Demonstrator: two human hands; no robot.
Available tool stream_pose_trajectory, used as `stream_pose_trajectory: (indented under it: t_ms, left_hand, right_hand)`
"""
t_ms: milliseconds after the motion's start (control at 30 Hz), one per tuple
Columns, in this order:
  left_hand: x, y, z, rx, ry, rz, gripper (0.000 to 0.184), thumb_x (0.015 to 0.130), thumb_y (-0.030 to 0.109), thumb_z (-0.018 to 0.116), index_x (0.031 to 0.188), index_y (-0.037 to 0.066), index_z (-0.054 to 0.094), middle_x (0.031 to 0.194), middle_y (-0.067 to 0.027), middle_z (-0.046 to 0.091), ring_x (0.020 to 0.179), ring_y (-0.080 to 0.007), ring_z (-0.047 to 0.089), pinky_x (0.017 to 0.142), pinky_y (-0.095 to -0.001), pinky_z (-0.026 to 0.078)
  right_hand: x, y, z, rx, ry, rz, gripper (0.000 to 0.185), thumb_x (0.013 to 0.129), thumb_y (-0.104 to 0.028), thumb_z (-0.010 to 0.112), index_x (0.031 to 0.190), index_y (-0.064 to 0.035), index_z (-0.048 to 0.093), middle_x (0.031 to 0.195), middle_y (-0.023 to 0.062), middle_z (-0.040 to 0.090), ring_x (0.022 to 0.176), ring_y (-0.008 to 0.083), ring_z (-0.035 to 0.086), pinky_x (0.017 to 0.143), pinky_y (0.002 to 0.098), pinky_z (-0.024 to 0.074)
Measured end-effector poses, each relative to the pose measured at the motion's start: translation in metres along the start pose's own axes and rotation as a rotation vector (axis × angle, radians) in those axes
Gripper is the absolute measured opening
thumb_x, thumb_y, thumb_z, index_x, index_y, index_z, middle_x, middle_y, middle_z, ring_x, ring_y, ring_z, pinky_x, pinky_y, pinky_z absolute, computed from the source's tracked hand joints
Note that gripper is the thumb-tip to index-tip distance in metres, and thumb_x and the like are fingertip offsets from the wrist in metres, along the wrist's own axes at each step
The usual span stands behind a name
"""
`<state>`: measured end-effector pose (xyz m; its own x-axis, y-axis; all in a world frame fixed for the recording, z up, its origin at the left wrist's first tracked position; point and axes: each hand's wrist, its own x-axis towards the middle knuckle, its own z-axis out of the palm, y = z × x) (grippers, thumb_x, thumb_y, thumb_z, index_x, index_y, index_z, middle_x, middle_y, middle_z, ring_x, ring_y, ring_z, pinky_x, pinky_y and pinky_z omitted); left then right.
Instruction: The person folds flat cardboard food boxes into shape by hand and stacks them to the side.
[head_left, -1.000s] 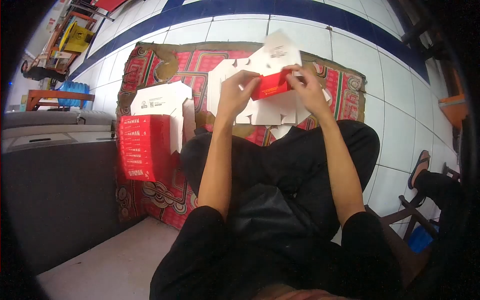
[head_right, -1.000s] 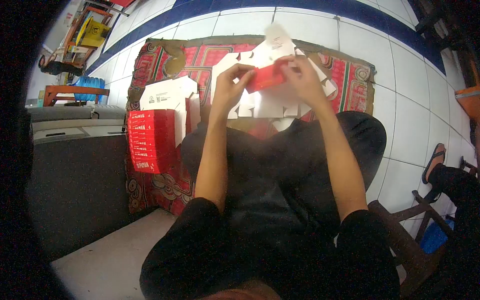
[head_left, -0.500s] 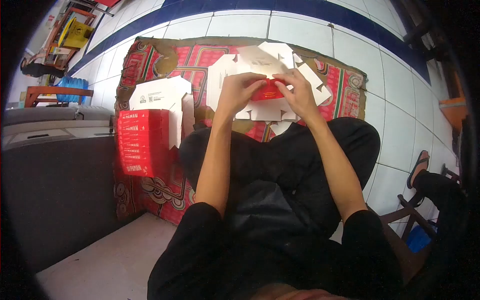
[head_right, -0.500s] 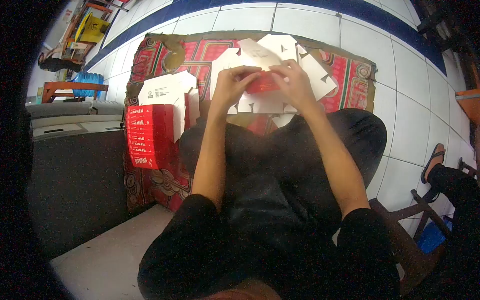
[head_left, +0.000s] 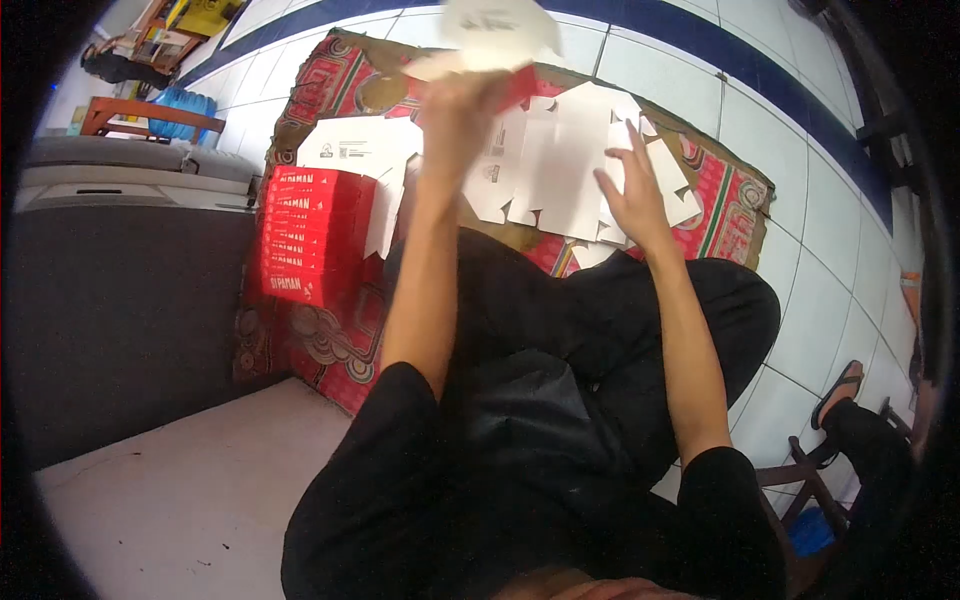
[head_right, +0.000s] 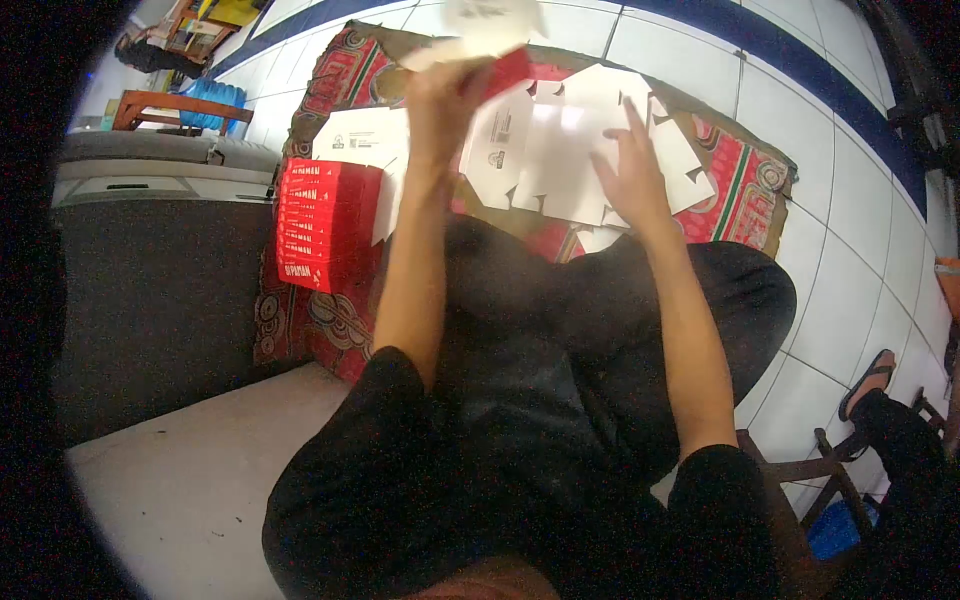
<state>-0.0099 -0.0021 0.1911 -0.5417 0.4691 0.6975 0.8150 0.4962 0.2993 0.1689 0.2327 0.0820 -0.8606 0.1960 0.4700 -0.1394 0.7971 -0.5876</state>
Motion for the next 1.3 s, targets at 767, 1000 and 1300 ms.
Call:
stream_pose_trajectory:
  t_ms: [767,1000,1300]
  left_hand:
    - [-0.07,0.043,0.086,-0.137,-1.194,-0.123,0.045,0.087,0.031,0.086,0.128,0.016,0.078,0.125,-0.0125,0.078,0.119,-0.035,0.074,0.1,-0.0478,0.06]
    - [-0.041,0.051,0.053,-0.358,-0.856,-0.151,0.034,0.093,0.031,0.08,0.123,0.015,0.081,0.119,-0.0138,0.079,0.115,-0.0341,0.075,0.097,-0.0465,0.06]
    - [-0.028,0.039,0.041,-0.428,-0.617,-0.243,0.021,0.102,0.018,0.069,0.115,0.004,0.077,0.103,-0.0173,0.082,0.091,-0.0349,0.079,0.083,-0.0436,0.06]
  right_hand:
    - [-0.003,0.007,-0.02,0.203,-0.449,0.497,0.029,0.097,-0.027,0.076,0.104,0.0006,0.084,0.087,0.0195,0.08,0.08,0.024,0.078,0.076,0.0382,0.0573]
    - [0.018,-0.015,-0.041,0.277,0.103,0.469,0.026,0.1,-0.025,0.079,0.105,0.0004,0.082,0.083,0.0086,0.077,0.075,0.0122,0.066,0.072,0.0311,0.0524]
    - [0.01,0.025,-0.033,0.266,0.157,0.441,0.025,0.097,-0.022,0.079,0.115,-0.0053,0.076,0.112,0.0072,0.073,0.099,0.0214,0.07,0.086,0.0374,0.0549]
